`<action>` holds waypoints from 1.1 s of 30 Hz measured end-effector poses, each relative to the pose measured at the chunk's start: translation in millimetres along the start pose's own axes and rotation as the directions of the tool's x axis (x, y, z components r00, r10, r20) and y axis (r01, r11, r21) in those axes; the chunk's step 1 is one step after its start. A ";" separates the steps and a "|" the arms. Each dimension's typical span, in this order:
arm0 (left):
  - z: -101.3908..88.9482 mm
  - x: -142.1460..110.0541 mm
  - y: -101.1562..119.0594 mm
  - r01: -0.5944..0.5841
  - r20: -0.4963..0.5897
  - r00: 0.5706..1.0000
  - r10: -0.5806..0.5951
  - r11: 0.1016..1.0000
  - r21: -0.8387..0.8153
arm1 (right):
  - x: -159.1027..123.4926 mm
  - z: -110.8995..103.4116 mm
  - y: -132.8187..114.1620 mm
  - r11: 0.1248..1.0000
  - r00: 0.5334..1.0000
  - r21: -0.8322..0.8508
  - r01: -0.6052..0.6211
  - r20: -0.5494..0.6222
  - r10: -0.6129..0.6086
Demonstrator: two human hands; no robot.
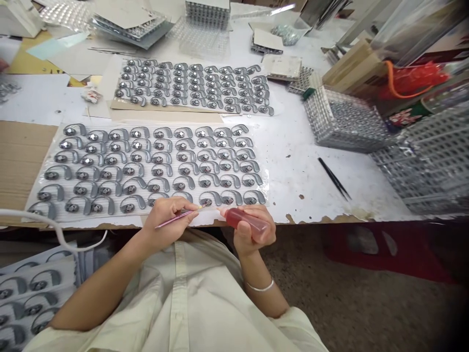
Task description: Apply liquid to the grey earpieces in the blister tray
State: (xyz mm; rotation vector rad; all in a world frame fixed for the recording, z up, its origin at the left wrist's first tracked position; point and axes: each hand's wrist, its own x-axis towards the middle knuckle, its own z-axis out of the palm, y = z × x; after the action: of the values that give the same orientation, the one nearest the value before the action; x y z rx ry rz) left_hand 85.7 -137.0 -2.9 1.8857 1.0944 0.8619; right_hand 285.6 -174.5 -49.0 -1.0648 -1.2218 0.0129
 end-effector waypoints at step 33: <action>-15.1 23.9 8.3 0.345 0.154 0.930 -0.333 0.937 -0.061 | 4.9 2.3 -0.9 0.996 0.997 0.083 -0.031 0.080 0.024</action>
State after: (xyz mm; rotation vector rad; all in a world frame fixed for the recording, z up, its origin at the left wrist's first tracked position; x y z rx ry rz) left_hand 85.7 -113.9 15.4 1.5957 1.2274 0.5602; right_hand 285.4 -170.9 -44.9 -1.0156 -1.2664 0.1275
